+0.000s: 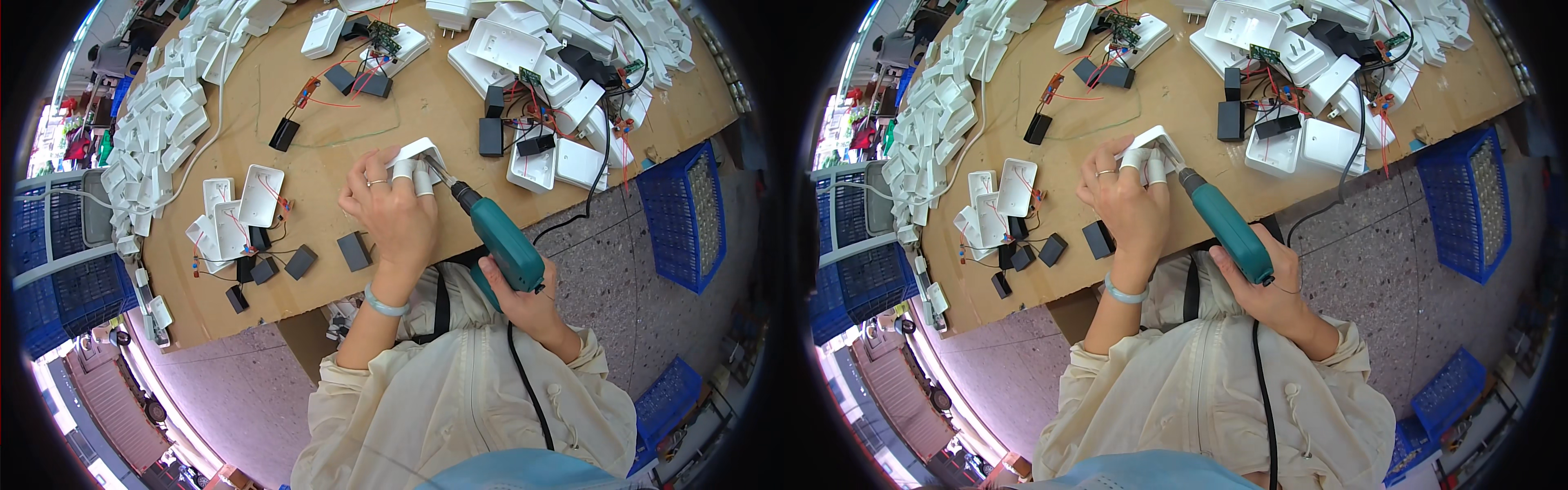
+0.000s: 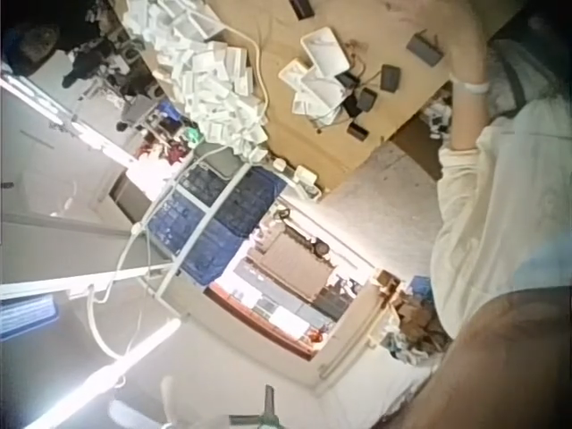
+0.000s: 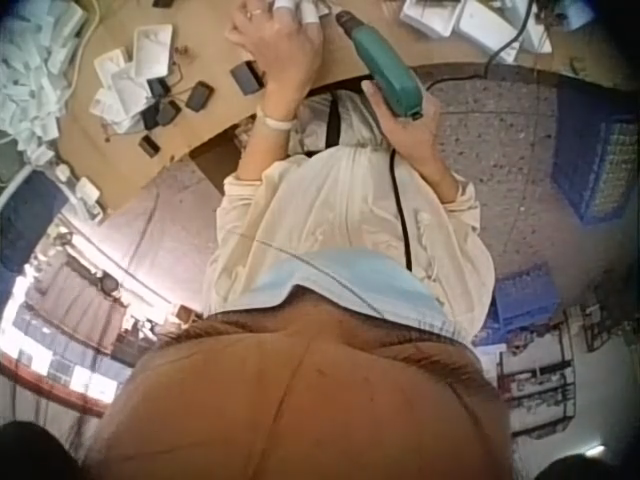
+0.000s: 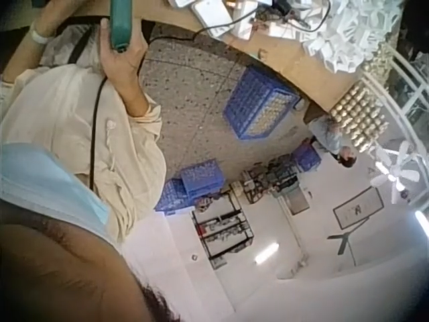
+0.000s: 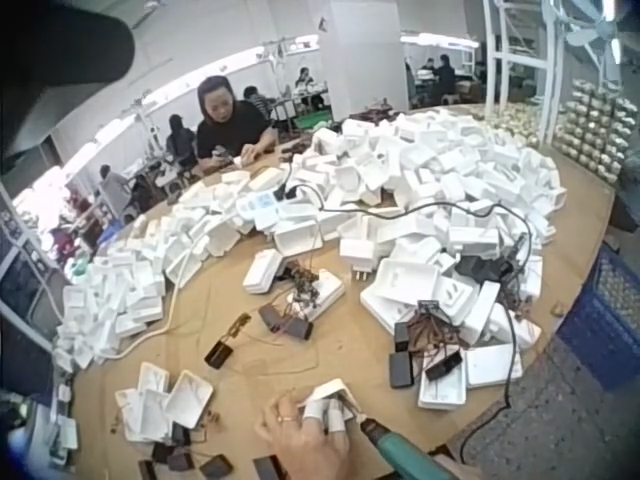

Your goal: Assembling small electronic modules into plastic housings using a power screwdriver.

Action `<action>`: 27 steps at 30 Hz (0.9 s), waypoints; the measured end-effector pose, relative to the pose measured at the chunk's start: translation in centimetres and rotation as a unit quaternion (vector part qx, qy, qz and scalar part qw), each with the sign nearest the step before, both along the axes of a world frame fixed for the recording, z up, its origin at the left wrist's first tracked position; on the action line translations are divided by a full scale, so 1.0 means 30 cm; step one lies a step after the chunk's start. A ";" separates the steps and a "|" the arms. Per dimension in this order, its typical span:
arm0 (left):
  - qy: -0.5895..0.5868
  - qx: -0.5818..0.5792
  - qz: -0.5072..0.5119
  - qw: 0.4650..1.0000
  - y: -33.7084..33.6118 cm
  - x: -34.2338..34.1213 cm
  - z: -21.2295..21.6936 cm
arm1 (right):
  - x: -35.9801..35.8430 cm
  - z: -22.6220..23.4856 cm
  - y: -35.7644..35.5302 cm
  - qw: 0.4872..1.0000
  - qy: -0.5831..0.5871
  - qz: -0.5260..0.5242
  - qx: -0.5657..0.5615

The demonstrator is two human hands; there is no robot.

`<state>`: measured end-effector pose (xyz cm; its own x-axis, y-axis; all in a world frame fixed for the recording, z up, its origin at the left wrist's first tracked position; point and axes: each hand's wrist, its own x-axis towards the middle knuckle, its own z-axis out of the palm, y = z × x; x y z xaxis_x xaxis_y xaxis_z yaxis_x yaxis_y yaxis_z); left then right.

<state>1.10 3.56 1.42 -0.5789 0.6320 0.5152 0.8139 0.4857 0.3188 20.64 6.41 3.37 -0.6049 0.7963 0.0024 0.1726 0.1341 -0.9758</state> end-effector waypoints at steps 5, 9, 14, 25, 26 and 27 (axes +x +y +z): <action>-0.002 -0.002 0.001 1.000 0.000 0.001 -0.001 | -0.001 0.027 0.012 0.999 -0.027 0.022 0.004; -0.016 0.012 -0.008 1.000 0.001 0.000 -0.002 | 0.000 0.017 0.008 1.000 -0.013 0.014 0.018; -0.015 0.016 -0.008 1.000 0.004 0.000 -0.002 | 0.007 0.013 0.007 1.000 -0.014 0.018 0.015; -0.018 0.017 -0.007 1.000 0.004 0.001 -0.004 | 0.017 -0.018 -0.005 1.000 0.006 0.003 -0.005; -0.018 0.017 -0.008 1.000 0.004 0.001 -0.004 | 0.018 -0.018 -0.006 1.000 0.014 -0.002 -0.018; -0.017 0.016 -0.010 1.000 0.004 0.001 -0.004 | 0.019 -0.017 -0.008 0.999 0.023 -0.008 -0.032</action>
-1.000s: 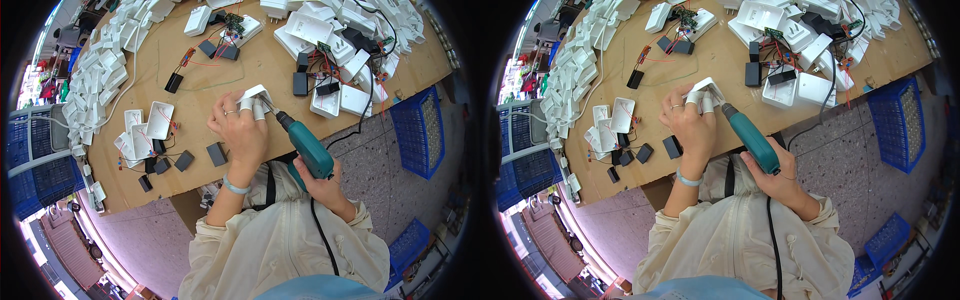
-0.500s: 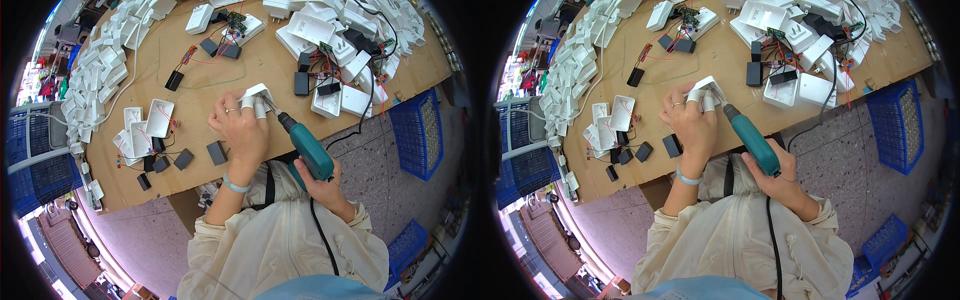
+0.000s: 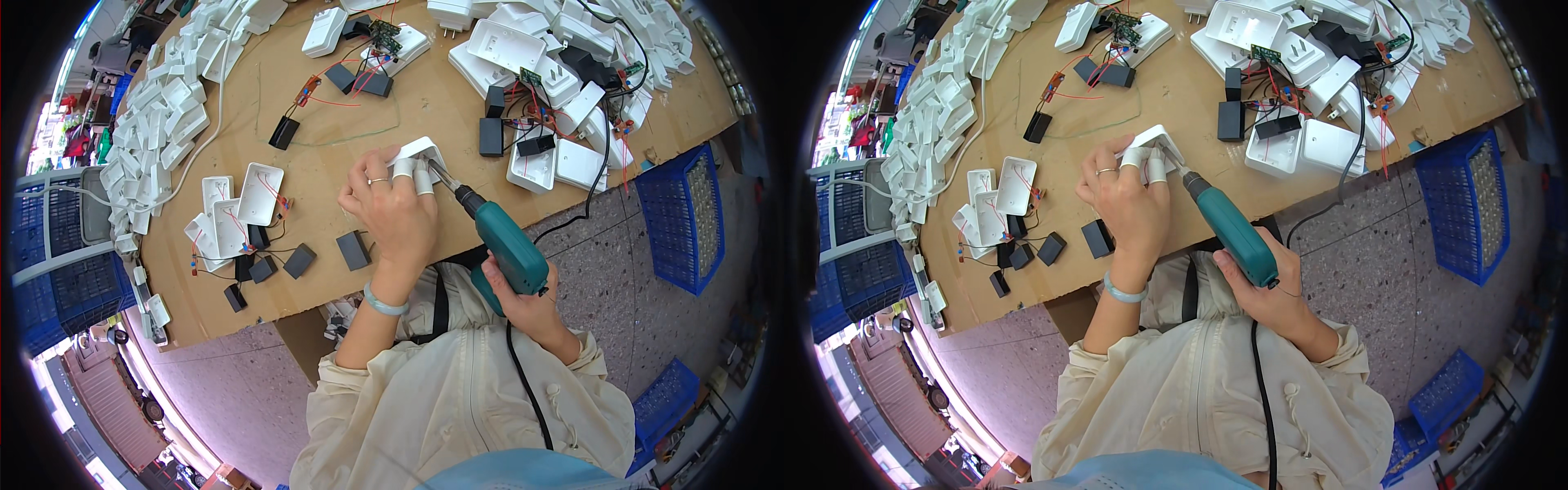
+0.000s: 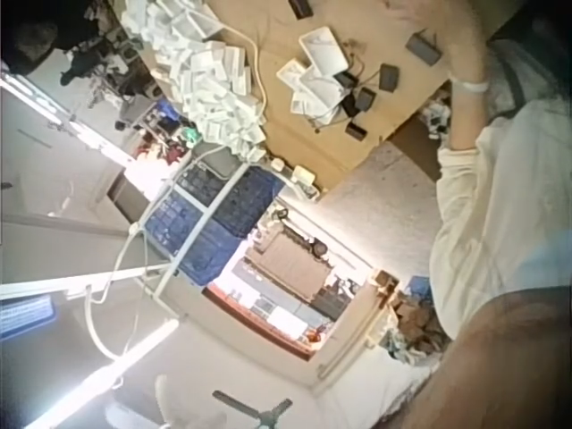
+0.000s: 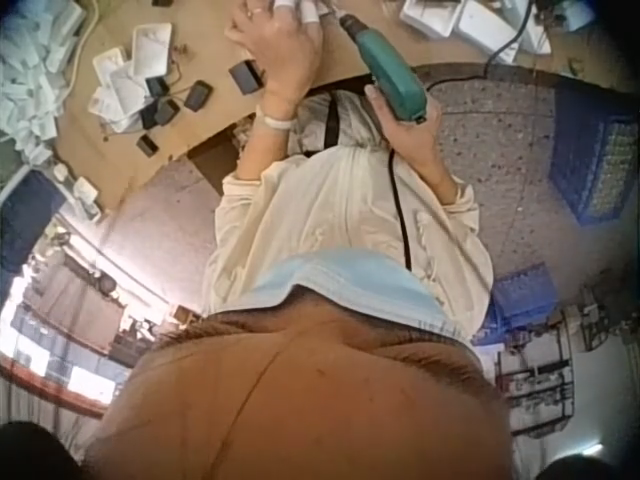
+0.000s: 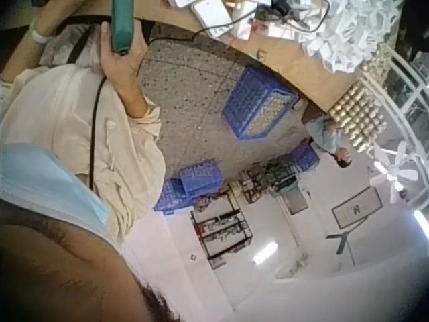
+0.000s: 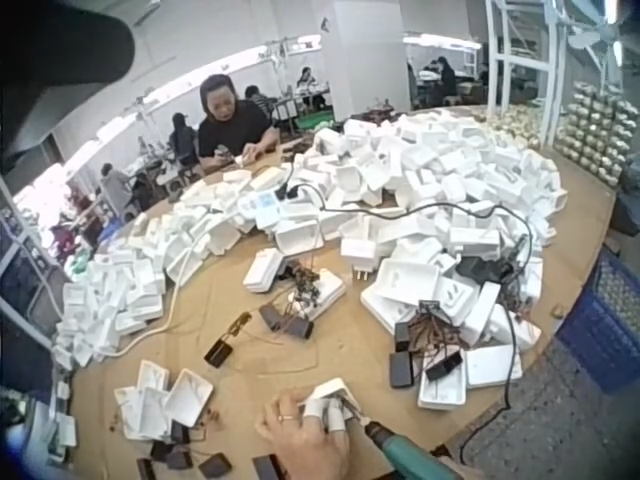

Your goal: Assembling small electronic modules into plastic housings using a power screwdriver.

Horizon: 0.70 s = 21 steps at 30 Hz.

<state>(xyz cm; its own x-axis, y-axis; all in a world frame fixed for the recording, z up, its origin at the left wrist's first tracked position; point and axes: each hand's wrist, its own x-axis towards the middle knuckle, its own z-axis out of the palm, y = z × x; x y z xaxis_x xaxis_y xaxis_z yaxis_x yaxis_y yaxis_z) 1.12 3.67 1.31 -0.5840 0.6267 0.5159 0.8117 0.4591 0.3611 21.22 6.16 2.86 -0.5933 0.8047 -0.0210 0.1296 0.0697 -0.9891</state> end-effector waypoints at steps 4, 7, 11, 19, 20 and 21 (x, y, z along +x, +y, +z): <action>0.002 -0.003 0.000 1.000 0.003 -0.001 0.005 | 0.031 0.020 -0.001 0.999 0.006 -0.001 -0.053; 0.000 -0.009 0.001 1.000 -0.004 -0.003 -0.002 | 0.058 0.045 -0.002 0.998 -0.011 0.006 -0.065; 0.005 -0.006 -0.002 1.000 -0.002 -0.004 0.002 | 0.111 0.044 -0.001 0.998 0.006 0.014 -0.067; -0.014 -0.019 0.003 1.000 0.003 -0.001 0.005 | 0.128 0.044 0.008 0.998 0.028 0.038 -0.030; -0.013 -0.019 0.003 1.000 0.003 -0.001 0.004 | 0.130 0.043 0.006 0.998 0.025 0.040 -0.032; -0.010 -0.019 0.003 1.000 0.004 -0.001 0.001 | 0.131 0.041 0.005 0.998 0.022 0.042 -0.034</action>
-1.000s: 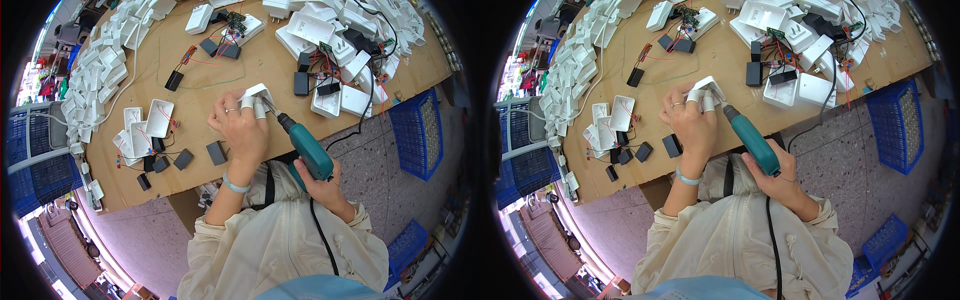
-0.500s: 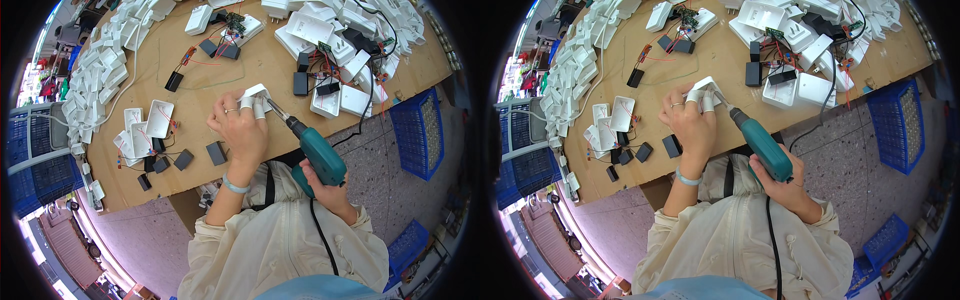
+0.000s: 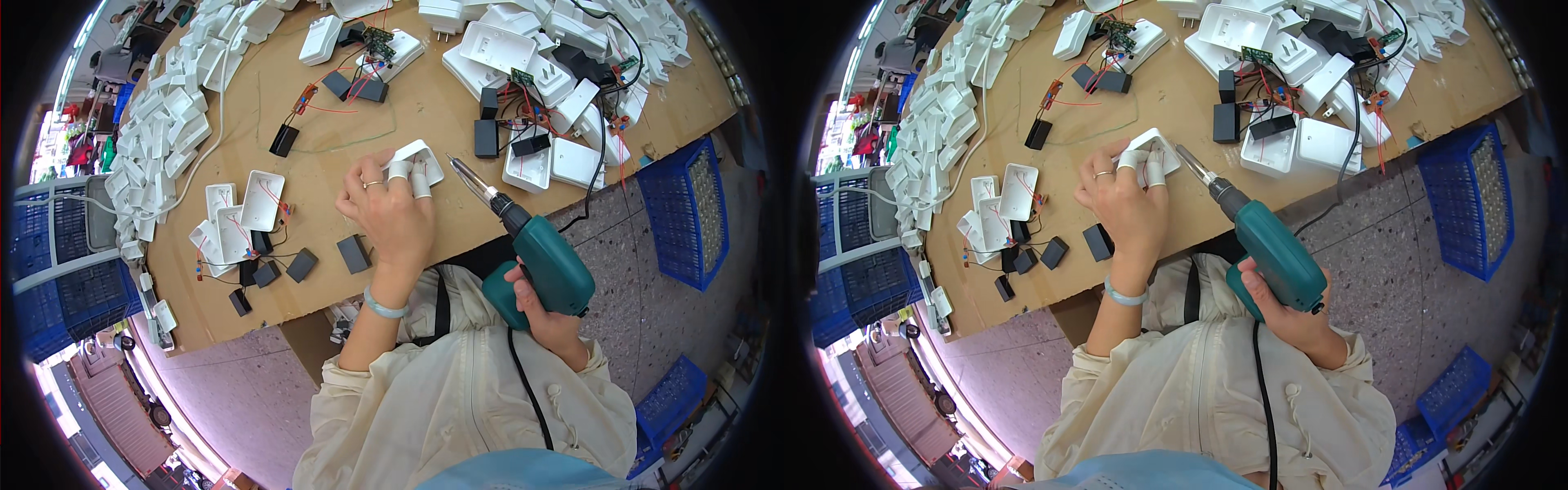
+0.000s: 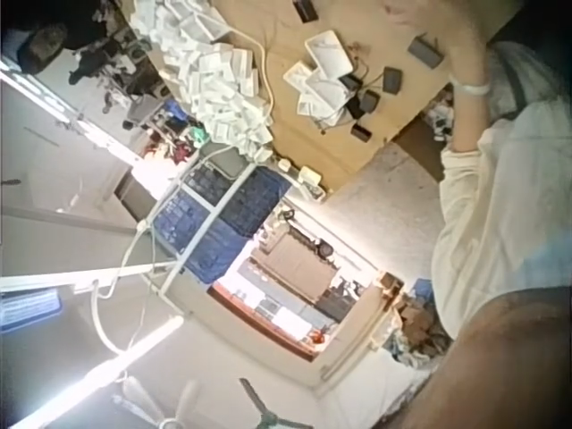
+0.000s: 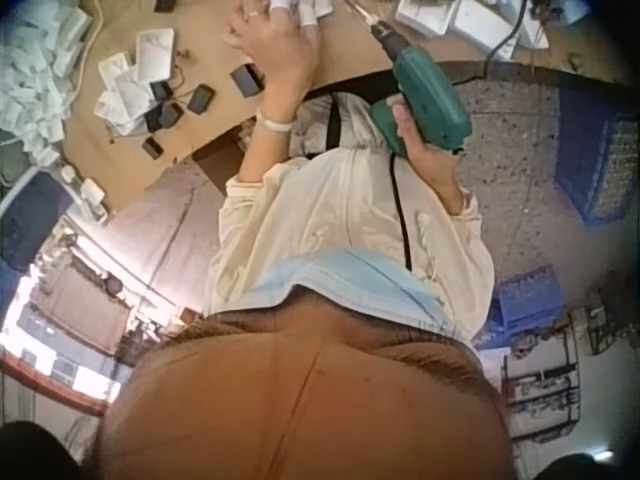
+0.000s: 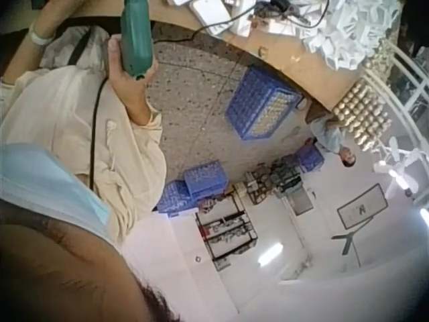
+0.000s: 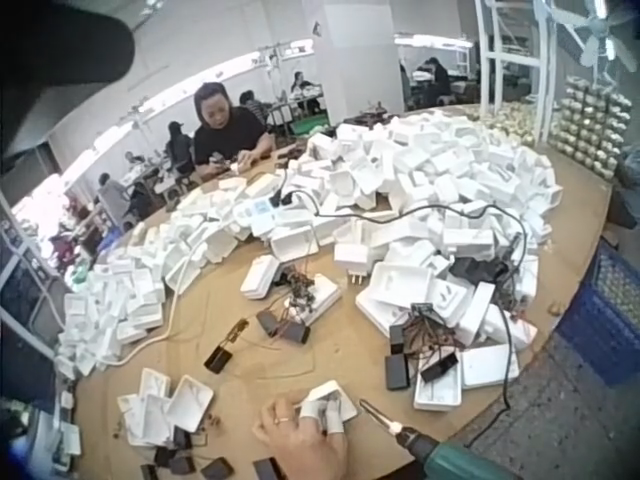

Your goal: Assembling small electronic modules into plastic housings using a power screwdriver.

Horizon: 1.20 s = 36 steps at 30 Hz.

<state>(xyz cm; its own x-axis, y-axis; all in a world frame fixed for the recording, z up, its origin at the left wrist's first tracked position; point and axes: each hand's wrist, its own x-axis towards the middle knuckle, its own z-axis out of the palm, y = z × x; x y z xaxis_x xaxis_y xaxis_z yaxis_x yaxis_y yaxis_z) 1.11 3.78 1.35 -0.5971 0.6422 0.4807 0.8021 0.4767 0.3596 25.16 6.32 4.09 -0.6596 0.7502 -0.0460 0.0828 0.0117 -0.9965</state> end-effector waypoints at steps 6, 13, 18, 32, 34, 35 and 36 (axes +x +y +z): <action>0.005 0.003 0.003 1.000 -0.003 0.000 0.001 | 0.004 0.004 -0.002 1.000 0.001 0.007 0.001; 0.050 -0.003 -0.002 0.999 -0.020 0.004 -0.003 | 0.005 0.006 -0.003 1.000 0.003 -0.002 -0.011; 0.037 0.010 -0.034 0.999 -0.046 0.051 0.052 | 0.017 0.006 0.002 1.000 0.016 0.002 0.006; 0.022 -0.026 -0.021 0.999 -0.025 0.039 0.026 | 0.025 -0.017 -0.008 1.000 -0.009 0.016 0.004; 0.012 0.005 -0.026 1.000 -0.027 0.029 0.011 | 0.022 -0.031 -0.011 1.000 -0.017 0.017 0.006; 0.012 0.004 -0.025 1.000 -0.028 0.025 0.005 | 0.015 -0.035 -0.012 1.000 -0.020 0.010 0.000; 0.019 0.003 -0.026 0.999 -0.030 0.021 -0.001 | 0.006 -0.036 -0.012 1.000 -0.022 0.003 -0.005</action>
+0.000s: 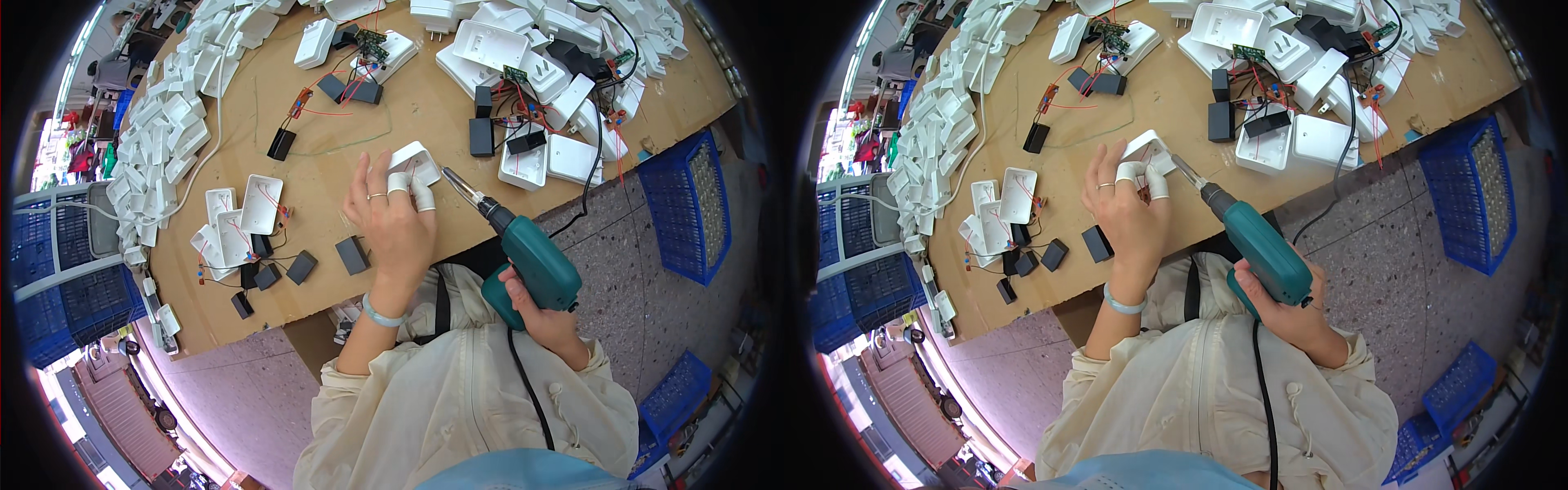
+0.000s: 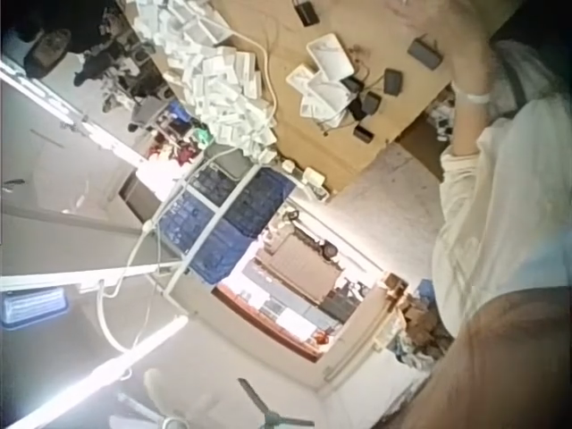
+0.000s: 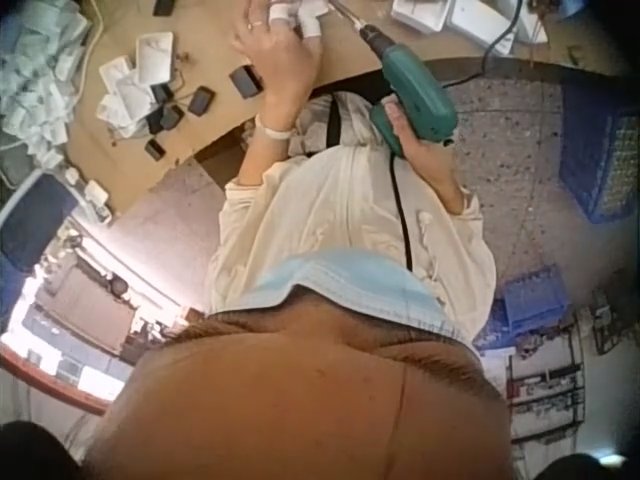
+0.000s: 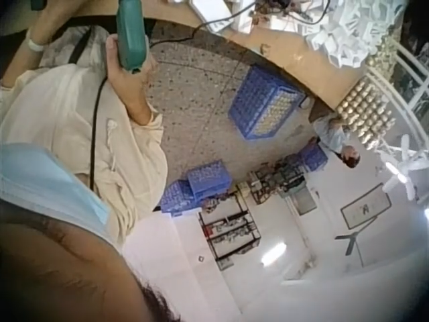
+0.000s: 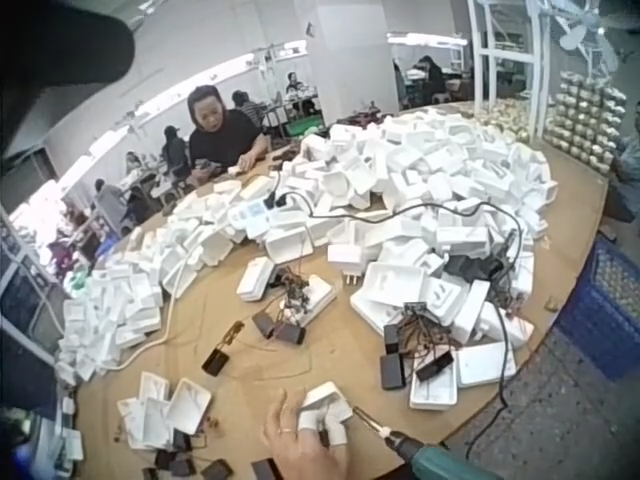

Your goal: Assembling small electronic modules into plastic housings using a power screwdriver.

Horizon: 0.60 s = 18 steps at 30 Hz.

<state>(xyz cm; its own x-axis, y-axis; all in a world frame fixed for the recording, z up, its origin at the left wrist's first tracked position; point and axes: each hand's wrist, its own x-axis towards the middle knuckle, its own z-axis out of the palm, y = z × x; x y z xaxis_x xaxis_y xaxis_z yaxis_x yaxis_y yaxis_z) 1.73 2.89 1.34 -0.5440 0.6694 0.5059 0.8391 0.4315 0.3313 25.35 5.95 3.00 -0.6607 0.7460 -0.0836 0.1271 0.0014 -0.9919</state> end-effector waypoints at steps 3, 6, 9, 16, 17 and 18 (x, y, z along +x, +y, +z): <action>0.004 0.003 -0.001 1.000 0.002 -0.010 -0.013 | -0.053 0.049 0.010 0.999 -0.038 -0.037 -0.009; 0.007 0.001 -0.001 1.000 0.004 -0.009 -0.009 | -0.083 0.032 0.021 0.999 -0.018 -0.021 0.044; 0.005 -0.002 -0.002 1.000 0.006 -0.008 -0.005 | -0.109 0.027 0.020 1.000 -0.014 -0.022 0.015; 0.000 0.000 -0.004 1.000 0.002 -0.010 -0.010 | -0.122 0.007 0.018 0.999 -0.019 -0.028 0.018; 0.000 -0.001 -0.003 1.000 0.001 -0.010 -0.012 | -0.123 0.000 0.019 0.999 -0.016 -0.027 0.025; 0.000 0.001 -0.003 1.000 0.000 -0.010 -0.014 | -0.123 -0.004 0.020 0.999 -0.013 -0.025 0.032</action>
